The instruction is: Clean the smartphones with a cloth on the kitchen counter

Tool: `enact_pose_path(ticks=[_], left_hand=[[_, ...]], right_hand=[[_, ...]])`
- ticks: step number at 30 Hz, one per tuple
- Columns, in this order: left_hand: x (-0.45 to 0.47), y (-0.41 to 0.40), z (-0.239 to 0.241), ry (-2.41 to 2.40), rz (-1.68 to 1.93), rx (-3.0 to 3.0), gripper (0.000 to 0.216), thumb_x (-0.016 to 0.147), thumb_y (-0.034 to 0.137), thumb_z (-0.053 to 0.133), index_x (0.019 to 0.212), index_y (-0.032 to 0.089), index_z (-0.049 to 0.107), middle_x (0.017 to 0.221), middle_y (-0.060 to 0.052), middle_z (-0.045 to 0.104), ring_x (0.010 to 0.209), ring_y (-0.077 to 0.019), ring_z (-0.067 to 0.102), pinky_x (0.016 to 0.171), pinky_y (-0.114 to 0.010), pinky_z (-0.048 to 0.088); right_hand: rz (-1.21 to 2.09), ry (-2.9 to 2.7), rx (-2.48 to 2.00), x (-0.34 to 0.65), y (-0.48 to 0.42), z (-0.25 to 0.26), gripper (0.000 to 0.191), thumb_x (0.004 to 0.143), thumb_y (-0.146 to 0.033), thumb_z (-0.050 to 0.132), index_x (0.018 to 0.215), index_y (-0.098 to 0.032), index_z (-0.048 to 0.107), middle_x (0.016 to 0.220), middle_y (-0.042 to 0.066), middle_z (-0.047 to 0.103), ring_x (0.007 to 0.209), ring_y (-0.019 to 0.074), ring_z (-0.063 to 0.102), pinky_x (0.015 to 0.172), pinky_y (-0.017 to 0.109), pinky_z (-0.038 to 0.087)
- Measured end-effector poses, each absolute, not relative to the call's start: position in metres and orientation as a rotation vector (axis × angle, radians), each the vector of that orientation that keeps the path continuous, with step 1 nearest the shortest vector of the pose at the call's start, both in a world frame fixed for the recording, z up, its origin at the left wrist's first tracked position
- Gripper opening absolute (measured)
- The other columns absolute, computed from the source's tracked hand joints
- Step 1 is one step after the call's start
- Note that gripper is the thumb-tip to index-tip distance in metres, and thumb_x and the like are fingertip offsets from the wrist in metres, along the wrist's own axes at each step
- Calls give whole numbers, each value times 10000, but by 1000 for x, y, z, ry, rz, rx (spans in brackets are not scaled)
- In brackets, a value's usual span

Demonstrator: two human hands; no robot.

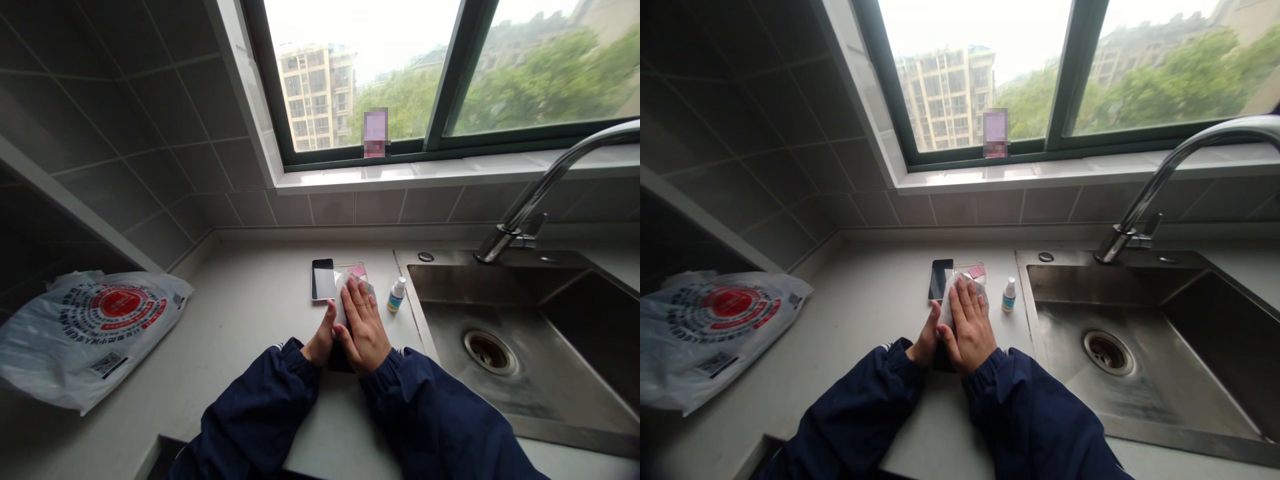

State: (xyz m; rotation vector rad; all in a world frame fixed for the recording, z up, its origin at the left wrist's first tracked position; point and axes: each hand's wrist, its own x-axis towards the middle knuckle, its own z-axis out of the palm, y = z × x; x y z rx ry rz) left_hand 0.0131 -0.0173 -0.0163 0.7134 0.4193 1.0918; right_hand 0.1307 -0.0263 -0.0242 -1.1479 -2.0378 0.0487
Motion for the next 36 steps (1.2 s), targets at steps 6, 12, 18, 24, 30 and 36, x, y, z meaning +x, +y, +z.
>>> enact_pose_path(ticks=[6,12,18,24,30,36], left_hand=[[12,-17,-10,421,1110,759,651,897,611,499,1394,193,555,1483,-108,497,1476,-306,267,1230,-435,185],[9,-15,-3,370,1096,750,686,892,634,483,1400,177,544,1497,-122,477,1474,-323,265,1229,-456,176],[8,-13,-4,345,1070,711,667,920,611,449,1425,180,516,1489,-117,486,1463,-312,294,1225,-460,193],[11,-17,-6,493,1078,673,556,952,476,497,1456,242,469,1499,-48,479,1466,-223,299,1231,-345,187],[12,-16,-14,487,1058,698,606,941,580,435,1425,225,515,1505,-63,474,1474,-243,287,1234,-378,165],[16,-16,-2,481,1048,436,671,946,625,361,1402,165,538,1423,-131,557,1425,-282,384,1209,-428,239]], right_hand=[[37,-1989,-1149,134,-24,-24,702,1020,-429,358,1591,-189,29,1652,112,76,1513,356,76,1168,596,259],[47,-1992,-1173,134,-23,-23,693,1020,-399,359,1591,-187,27,1647,127,95,1513,346,88,1162,604,256],[49,-1964,-1190,134,-23,-24,690,1022,-401,352,1591,-191,26,1645,131,112,1514,344,82,1162,607,254],[111,-1945,-1186,133,-20,-32,678,1027,-400,343,1591,-207,20,1645,115,130,1514,341,83,1162,607,263],[142,-2039,-1121,135,-20,-30,682,1027,-401,348,1591,-193,25,1646,122,108,1514,345,58,1168,622,238],[148,-2179,-1018,130,-26,-25,665,1027,-430,343,1587,-162,104,1633,136,150,1512,334,82,1165,592,270]])
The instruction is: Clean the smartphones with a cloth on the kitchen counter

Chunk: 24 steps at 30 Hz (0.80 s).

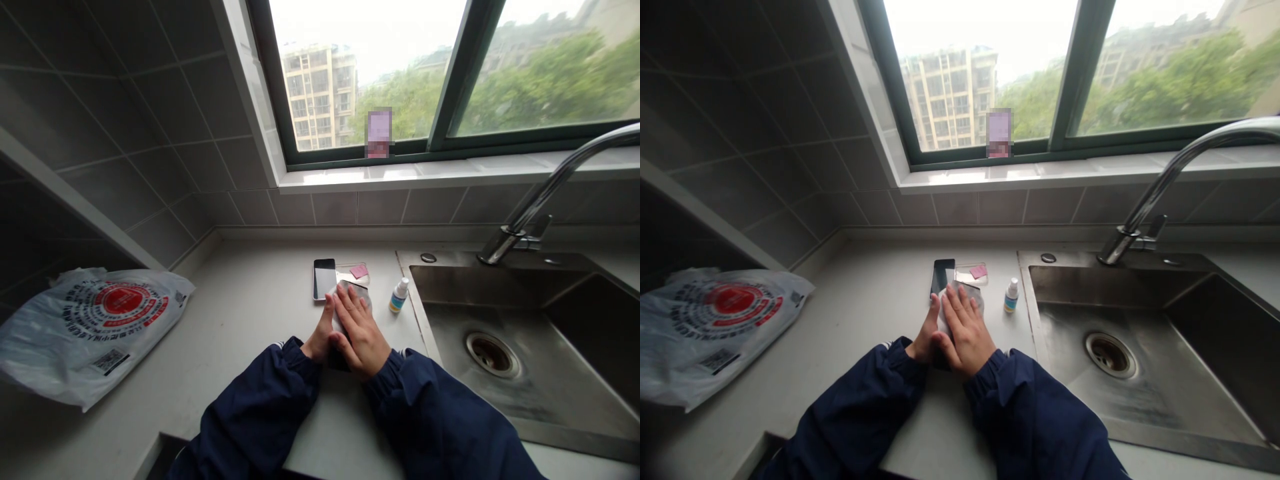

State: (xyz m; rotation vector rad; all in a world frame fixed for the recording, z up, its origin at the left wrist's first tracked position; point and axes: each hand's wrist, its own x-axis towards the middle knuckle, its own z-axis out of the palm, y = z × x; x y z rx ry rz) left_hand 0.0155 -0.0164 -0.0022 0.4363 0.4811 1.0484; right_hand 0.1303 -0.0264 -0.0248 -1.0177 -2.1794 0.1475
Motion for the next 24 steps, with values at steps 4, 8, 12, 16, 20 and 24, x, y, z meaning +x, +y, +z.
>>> enact_pose_path(ticks=[4,8,12,16,20,24], left_hand=[[13,-16,7,593,1107,290,725,948,657,285,1261,100,627,1282,-158,651,1367,-278,466,1169,-389,317],[3,-11,6,615,1082,313,847,833,794,375,1130,56,667,1033,-199,719,1160,-348,626,1075,-466,420],[-5,-6,8,562,1098,374,970,794,861,290,1146,35,658,974,-218,723,1007,-368,682,937,-493,506],[-10,-2,15,634,1205,401,974,816,845,248,1161,32,657,931,-214,729,914,-356,702,842,-472,542],[-15,1,20,654,1293,391,934,846,812,239,1199,49,644,930,-203,732,862,-332,709,800,-453,552],[-21,2,23,682,1294,353,976,834,827,207,1253,45,614,950,-212,727,829,-327,707,789,-453,550]], right_hand=[[119,-2270,-927,125,-32,-24,682,1019,-435,367,1581,-128,134,1615,151,206,1510,334,104,1162,578,287],[149,-2319,-887,122,-37,-23,667,1018,-442,378,1569,-112,198,1609,144,226,1509,324,123,1169,561,291],[194,-2346,-875,118,-41,-21,648,1016,-451,381,1542,-88,277,1605,142,238,1507,315,143,1174,545,297],[226,-2373,-850,116,-44,-20,637,1009,-451,396,1521,-79,327,1596,146,261,1503,314,167,1173,541,307],[243,-2397,-805,116,-47,-16,618,1008,-440,402,1509,-82,350,1592,135,280,1504,303,172,1185,530,285],[240,-2383,-760,116,-49,-14,564,1005,-394,422,1485,-98,396,1567,134,346,1497,286,213,1187,515,283]])
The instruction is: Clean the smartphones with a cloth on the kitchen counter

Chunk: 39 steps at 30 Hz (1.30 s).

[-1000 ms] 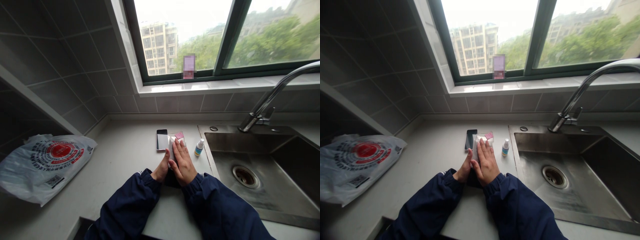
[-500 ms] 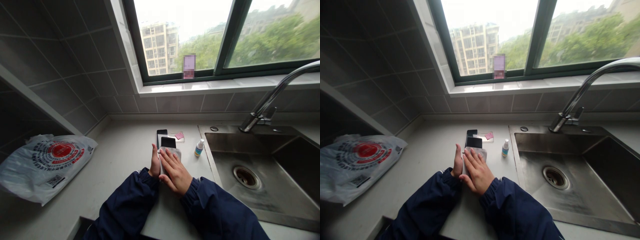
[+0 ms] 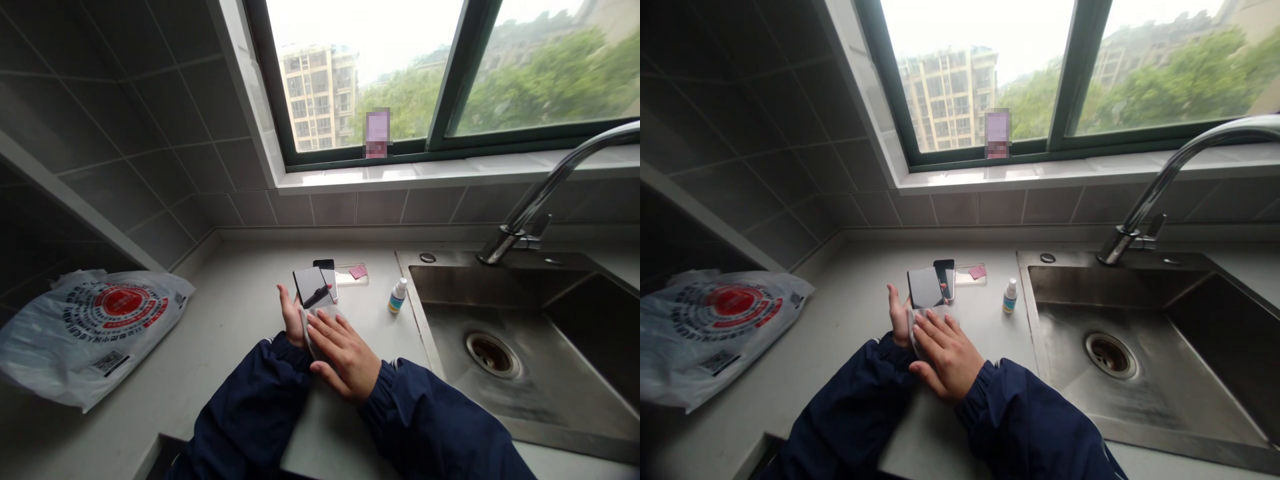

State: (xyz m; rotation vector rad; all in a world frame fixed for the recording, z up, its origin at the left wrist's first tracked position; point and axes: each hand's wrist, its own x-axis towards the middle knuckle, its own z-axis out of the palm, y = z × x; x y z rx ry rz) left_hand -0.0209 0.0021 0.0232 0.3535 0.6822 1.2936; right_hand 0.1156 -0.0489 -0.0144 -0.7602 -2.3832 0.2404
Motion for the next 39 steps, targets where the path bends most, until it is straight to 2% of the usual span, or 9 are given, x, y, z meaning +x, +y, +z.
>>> enact_pose_path(ticks=[11,14,23,27,32,34,39], left_hand=[[-29,4,20,717,1296,346,1042,807,850,149,1273,37,605,895,-194,723,853,-345,686,790,-437,532],[-28,4,18,716,1279,334,1020,827,832,142,1271,39,605,914,-188,722,865,-338,689,798,-429,531],[-16,1,5,669,1309,417,945,786,862,312,1156,67,663,917,-185,726,841,-330,702,784,-453,544],[-11,-3,10,586,1249,384,934,774,866,341,1186,89,651,971,-187,727,911,-344,697,838,-474,531],[-4,-7,9,516,1094,405,1035,776,885,226,1186,34,649,1050,-238,704,1060,-388,652,964,-519,471],[-1,-9,6,489,1055,387,1026,778,880,238,1214,43,639,1110,-241,690,1138,-392,618,1030,-528,424],[8,-14,1,413,1060,355,882,879,773,214,1321,104,581,1346,-185,597,1364,-315,458,1190,-453,249]], right_hand=[[231,-2289,-677,115,-51,-15,458,1000,-300,426,1410,-106,490,1499,130,466,1461,258,321,1188,484,304],[244,-2331,-701,115,-50,-16,484,1003,-318,424,1437,-105,461,1526,125,427,1472,265,294,1186,490,308],[223,-2407,-833,113,-47,-24,637,1025,-460,342,1523,-63,309,1608,140,229,1510,302,150,1180,528,294],[178,-2378,-869,114,-46,-24,663,1020,-481,345,1535,-68,286,1612,145,213,1512,319,123,1170,548,300],[153,-2293,-912,118,-41,-25,646,1023,-452,350,1547,-84,264,1608,157,226,1507,327,145,1153,560,321],[150,-2243,-925,120,-38,-27,644,1025,-442,344,1558,-98,233,1607,160,232,1505,327,157,1146,562,330],[172,-2161,-987,125,-30,-30,639,1035,-453,305,1579,-147,166,1617,140,213,1504,316,164,1142,554,339]])
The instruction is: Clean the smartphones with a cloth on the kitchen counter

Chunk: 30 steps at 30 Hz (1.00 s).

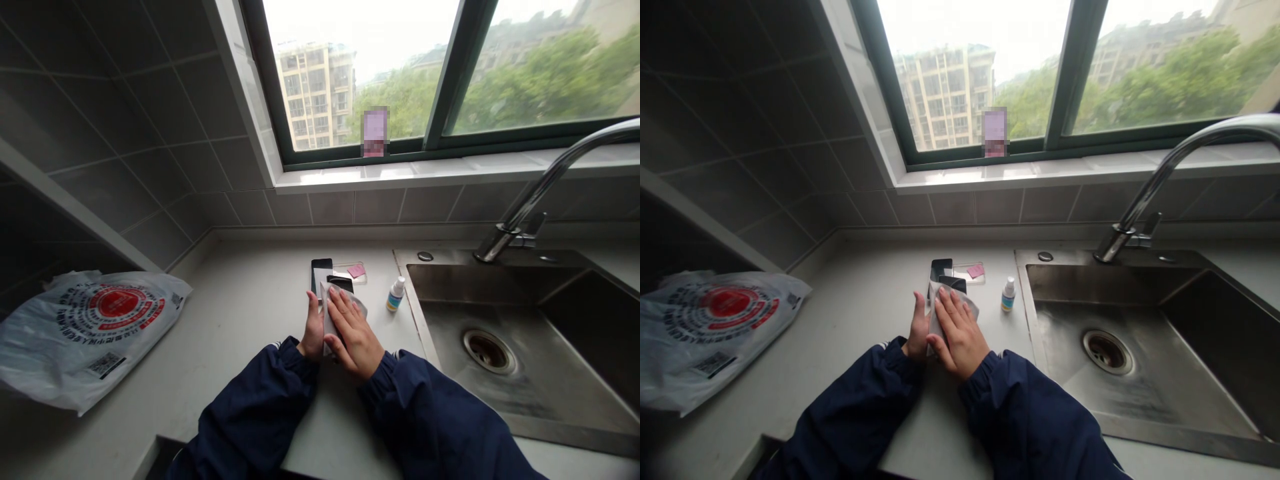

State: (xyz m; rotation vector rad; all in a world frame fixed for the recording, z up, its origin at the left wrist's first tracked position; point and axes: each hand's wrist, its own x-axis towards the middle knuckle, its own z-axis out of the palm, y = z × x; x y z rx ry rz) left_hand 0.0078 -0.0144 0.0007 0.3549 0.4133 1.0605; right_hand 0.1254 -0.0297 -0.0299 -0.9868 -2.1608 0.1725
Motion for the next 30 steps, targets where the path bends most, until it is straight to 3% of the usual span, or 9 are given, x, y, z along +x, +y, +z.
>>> enact_pose_path(ticks=[3,9,18,30], left_hand=[[12,-15,0,362,1033,438,829,916,724,196,1415,138,503,1456,-151,513,1447,-282,341,1227,-426,153],[15,-15,-4,362,1054,713,659,949,609,386,1455,196,470,1553,-84,405,1503,-268,193,1245,-414,59],[14,-16,7,401,1107,702,587,919,562,509,1359,180,581,1469,-105,514,1460,-299,312,1225,-415,207],[9,-13,12,484,1232,534,741,839,732,483,1338,190,563,1361,-139,586,1340,-326,475,1156,-469,312]], right_hand=[[157,-2117,-1028,128,-27,-30,647,1036,-453,301,1587,-176,107,1630,124,173,1509,317,138,1151,561,317],[89,-2014,-1158,130,-25,-29,664,1031,-438,319,1591,-201,50,1644,107,123,1511,340,107,1156,599,281],[98,-1958,-1146,130,-23,-27,684,1021,-396,370,1591,-179,62,1650,103,102,1513,350,86,1174,591,286],[182,-2139,-990,123,-30,-32,685,1022,-433,372,1575,-93,154,1628,175,155,1512,350,67,1160,592,311]])
